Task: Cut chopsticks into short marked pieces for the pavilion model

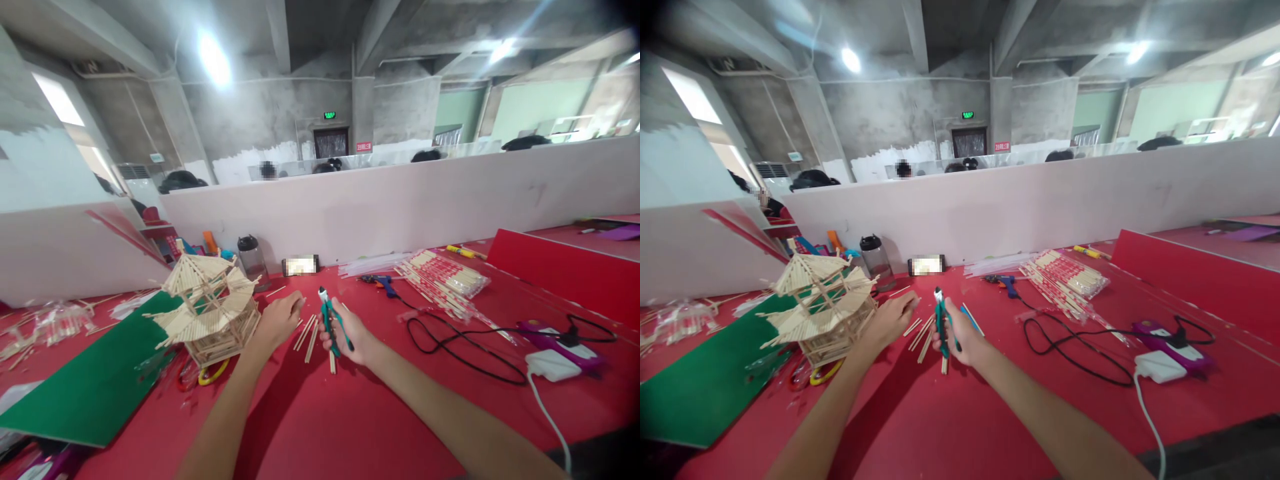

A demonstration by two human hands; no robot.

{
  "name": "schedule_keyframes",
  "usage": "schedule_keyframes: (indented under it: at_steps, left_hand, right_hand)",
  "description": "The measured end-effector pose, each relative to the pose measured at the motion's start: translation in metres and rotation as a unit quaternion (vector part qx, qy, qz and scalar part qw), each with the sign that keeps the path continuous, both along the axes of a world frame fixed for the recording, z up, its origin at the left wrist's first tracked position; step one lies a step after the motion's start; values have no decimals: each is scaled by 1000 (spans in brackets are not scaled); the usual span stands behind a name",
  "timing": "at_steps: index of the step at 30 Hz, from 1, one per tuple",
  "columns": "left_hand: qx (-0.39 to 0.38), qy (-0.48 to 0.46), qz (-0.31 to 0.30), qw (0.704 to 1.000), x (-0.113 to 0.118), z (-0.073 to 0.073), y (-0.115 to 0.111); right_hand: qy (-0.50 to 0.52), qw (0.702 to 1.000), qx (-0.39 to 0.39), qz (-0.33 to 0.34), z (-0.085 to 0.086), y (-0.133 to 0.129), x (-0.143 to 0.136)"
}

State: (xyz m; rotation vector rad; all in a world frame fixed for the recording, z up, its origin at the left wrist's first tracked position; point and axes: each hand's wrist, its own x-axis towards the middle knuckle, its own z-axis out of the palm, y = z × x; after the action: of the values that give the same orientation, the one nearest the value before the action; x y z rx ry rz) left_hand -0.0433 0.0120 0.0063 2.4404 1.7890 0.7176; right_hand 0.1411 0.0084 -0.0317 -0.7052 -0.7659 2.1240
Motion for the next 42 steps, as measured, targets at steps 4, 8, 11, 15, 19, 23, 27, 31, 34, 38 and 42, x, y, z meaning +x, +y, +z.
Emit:
schedule_keyframes:
  at_steps: [4, 8, 11, 15, 19, 23, 27, 31, 34, 38, 42]
  left_hand:
    - [-49, -229, -99, 967, 4, -13, 11]
    - [-110, -348, -157, 918, 10, -20, 16]
    - [-122, -368, -172, 906, 13, -19, 13]
    - [-129, -366, -165, 907, 14, -15, 9]
    - [-108, -340, -131, 925, 6, -16, 14]
    - [-51, -217, -61, 973, -11, -19, 23]
    - [-48, -47, 42, 997, -21, -21, 24]
    - [-91, 34, 80, 992, -22, -29, 23]
    - [-98, 58, 108, 988, -21, -37, 25]
    - [-99, 66, 106, 987, -20, -44, 27]
    - [-128, 73, 89, 985, -18, -43, 26]
  right_hand:
    - [-52, 990, 80, -106, 3, 27, 31]
    - [-332, 879, 295, -171, -2, 55, 66]
    - [-564, 670, 450, -177, -11, 66, 83]
    - [-737, 481, 452, -146, -26, 68, 86]
    - [-787, 435, 425, -98, -34, 68, 87]
    - [-797, 431, 418, -58, -33, 69, 92]
    - [-782, 419, 455, -81, -29, 68, 90]
    - [-762, 418, 487, -89, -27, 66, 83]
    - [-752, 417, 503, -87, -28, 64, 78]
    - [-745, 421, 512, -80, -30, 63, 76]
    - [-741, 429, 513, -67, -29, 62, 75]
